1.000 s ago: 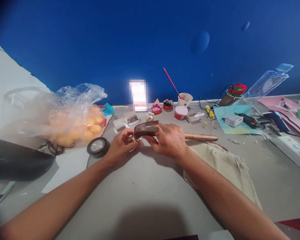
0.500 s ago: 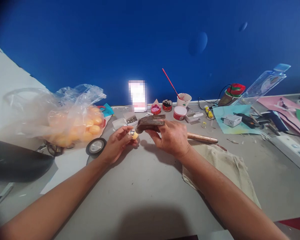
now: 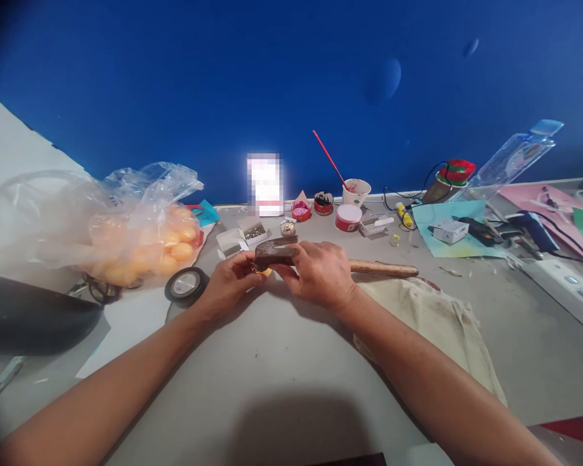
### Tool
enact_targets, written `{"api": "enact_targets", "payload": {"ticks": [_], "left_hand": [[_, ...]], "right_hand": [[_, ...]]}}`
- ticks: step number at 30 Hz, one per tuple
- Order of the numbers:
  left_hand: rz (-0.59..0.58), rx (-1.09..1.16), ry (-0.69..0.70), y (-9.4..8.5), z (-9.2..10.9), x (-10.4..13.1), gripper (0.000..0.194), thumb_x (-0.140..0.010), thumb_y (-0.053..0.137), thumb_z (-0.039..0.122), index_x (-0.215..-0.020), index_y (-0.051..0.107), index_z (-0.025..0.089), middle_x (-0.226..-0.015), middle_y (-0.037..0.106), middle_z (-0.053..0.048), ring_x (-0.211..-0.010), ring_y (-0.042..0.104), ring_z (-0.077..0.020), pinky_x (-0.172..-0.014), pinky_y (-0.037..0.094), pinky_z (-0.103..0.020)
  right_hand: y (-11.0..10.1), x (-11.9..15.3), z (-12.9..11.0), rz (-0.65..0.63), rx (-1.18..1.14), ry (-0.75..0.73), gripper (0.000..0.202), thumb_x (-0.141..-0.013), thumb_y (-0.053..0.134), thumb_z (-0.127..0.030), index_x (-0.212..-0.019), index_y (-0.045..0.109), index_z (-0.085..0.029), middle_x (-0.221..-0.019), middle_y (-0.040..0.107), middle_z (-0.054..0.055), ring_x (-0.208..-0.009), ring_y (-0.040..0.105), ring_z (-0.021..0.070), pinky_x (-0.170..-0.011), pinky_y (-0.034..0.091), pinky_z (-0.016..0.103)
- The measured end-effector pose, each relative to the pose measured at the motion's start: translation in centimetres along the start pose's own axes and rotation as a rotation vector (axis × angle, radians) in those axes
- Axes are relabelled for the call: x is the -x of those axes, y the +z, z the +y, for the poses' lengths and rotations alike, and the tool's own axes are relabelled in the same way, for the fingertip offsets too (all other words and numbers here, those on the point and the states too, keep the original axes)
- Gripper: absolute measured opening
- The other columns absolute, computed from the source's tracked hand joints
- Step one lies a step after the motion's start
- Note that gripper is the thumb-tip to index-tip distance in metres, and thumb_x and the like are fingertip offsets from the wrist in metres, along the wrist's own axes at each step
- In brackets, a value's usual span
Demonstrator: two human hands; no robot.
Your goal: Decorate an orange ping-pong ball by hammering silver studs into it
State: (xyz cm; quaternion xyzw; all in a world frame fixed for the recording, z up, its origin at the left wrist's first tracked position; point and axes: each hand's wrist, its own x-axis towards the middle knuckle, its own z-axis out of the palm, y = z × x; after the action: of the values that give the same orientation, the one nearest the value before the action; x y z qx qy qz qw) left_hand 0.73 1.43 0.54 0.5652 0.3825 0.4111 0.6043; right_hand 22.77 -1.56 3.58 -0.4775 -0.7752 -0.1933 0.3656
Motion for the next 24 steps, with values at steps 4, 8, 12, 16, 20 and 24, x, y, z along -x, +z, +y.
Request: {"api": "enact_targets", "payload": {"ticks": [4, 8, 12, 16, 20, 24], "left_hand": [[0.001, -0.056, 0.000, 0.2, 0.1, 0.0, 0.036, -0.073, 0.085, 0.026, -0.105, 0.074, 0.015, -0.087, 0.072, -0.003, -0.078, 0.063, -0.0149, -0.073, 0.050, -0.029], [-0.013, -0.099, 0.004, 0.1, 0.1, -0.2, 0.038, -0.071, 0.086, 0.027, -0.105, 0.073, 0.014, -0.093, 0.074, -0.005, -0.082, 0.065, -0.0169, -0.075, 0.050, -0.030], [-0.004, -0.123, -0.026, -0.1, 0.0, -0.2, 0.046, -0.071, 0.088, 0.029, -0.111, 0.071, 0.015, -0.093, 0.073, -0.005, -0.082, 0.065, -0.0169, -0.075, 0.051, -0.031], [-0.006, -0.055, -0.103, 0.0, 0.2, 0.1, 0.051, -0.069, 0.088, 0.030, -0.116, 0.070, 0.018, -0.087, 0.071, -0.002, -0.073, 0.063, -0.0148, -0.071, 0.053, -0.032], [-0.007, -0.021, -0.087, -0.1, 0.5, 0.2, 0.049, -0.073, 0.086, 0.031, -0.119, 0.072, 0.020, -0.083, 0.069, 0.000, -0.068, 0.059, -0.0127, -0.067, 0.051, -0.029], [-0.008, 0.081, -0.088, -0.5, 0.2, 0.0, 0.041, -0.079, 0.080, 0.038, -0.114, 0.071, 0.018, -0.081, 0.067, -0.001, -0.065, 0.060, -0.0130, -0.062, 0.048, -0.027]], "right_hand": [[-0.2, 0.0, -0.3, -0.008, 0.023, 0.021, 0.035, -0.097, 0.057, -0.047, -0.096, 0.078, -0.019, -0.071, 0.073, 0.004, -0.061, 0.058, 0.0171, -0.060, 0.030, 0.031], [-0.3, 0.0, -0.6, -0.097, 0.031, 0.005, 0.039, -0.098, 0.055, -0.049, -0.093, 0.078, -0.019, -0.071, 0.073, 0.005, -0.058, 0.055, 0.0164, -0.059, 0.027, 0.032], [-0.3, -0.1, -0.2, -0.048, 0.047, 0.035, 0.039, -0.098, 0.054, -0.050, -0.096, 0.078, -0.019, -0.072, 0.073, 0.005, -0.062, 0.058, 0.0178, -0.061, 0.029, 0.032], [0.1, -0.1, 1.3, -0.086, 0.102, 0.146, 0.042, -0.097, 0.056, -0.055, -0.091, 0.076, -0.019, -0.075, 0.073, 0.007, -0.064, 0.060, 0.0186, -0.061, 0.027, 0.032], [0.9, 0.0, 2.5, -0.293, 0.138, 0.198, 0.041, -0.093, 0.062, -0.056, -0.084, 0.074, -0.018, -0.073, 0.072, 0.007, -0.062, 0.058, 0.0185, -0.059, 0.020, 0.032], [1.3, -0.1, 2.7, -0.467, 0.106, 0.155, 0.021, -0.092, 0.065, -0.039, -0.094, 0.075, -0.020, -0.083, 0.075, 0.006, -0.070, 0.060, 0.0189, -0.061, 0.021, 0.033]]}}
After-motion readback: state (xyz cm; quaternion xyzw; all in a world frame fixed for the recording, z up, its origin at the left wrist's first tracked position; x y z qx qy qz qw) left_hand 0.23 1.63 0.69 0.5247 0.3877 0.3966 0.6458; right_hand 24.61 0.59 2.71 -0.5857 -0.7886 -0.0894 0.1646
